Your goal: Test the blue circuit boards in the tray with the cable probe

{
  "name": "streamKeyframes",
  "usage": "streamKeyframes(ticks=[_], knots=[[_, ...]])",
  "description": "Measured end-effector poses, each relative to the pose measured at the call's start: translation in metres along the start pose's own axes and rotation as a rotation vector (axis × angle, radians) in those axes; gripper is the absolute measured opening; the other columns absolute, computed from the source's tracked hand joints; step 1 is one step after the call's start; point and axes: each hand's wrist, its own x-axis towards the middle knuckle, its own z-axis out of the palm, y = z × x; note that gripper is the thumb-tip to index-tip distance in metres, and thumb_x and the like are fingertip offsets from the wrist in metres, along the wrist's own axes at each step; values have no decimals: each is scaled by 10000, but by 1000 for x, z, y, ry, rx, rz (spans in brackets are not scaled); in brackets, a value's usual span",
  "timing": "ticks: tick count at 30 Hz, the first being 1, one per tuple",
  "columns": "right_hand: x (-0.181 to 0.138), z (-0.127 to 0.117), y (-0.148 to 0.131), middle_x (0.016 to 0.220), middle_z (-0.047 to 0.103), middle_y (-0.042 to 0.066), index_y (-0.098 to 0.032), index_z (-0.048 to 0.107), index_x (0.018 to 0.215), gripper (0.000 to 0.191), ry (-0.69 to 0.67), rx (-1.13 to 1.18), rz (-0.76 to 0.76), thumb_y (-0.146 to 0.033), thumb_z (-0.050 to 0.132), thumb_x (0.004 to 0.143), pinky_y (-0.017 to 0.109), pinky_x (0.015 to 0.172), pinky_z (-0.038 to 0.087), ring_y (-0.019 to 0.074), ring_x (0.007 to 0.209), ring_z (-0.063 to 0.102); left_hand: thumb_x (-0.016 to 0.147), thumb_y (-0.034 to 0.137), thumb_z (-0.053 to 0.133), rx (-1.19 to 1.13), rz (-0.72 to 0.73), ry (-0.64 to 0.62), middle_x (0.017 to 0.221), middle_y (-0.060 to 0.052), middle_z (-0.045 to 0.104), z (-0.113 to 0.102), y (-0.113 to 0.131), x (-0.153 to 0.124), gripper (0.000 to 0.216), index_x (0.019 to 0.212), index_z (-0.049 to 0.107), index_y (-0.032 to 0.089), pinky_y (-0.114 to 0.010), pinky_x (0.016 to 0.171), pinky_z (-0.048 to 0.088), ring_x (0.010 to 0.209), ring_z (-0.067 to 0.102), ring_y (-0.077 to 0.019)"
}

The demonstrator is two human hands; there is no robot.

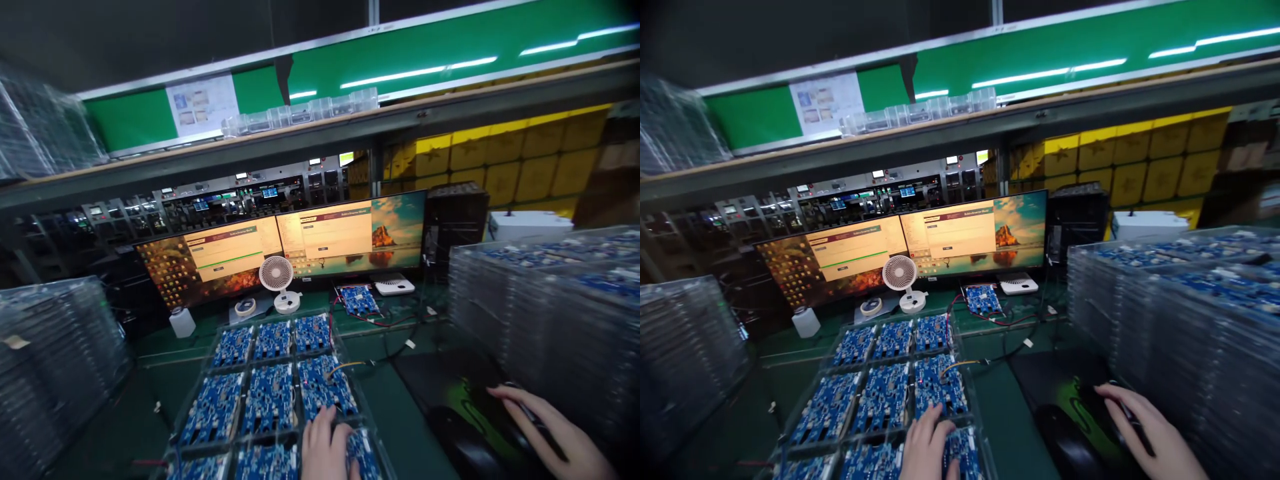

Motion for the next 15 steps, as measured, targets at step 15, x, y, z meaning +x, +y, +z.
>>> streamKeyframes(ticks=[15], knots=[[7, -15, -24, 1009, 718, 97, -257, 665, 934, 340, -62, 24, 128, -494, 524, 735, 434, 913, 538, 290, 971, 677, 777, 322, 438, 127, -105, -167, 1500, -68, 404, -12, 5, 0, 576, 1339, 500, 214, -567, 1189, 49, 1435, 257, -283]])
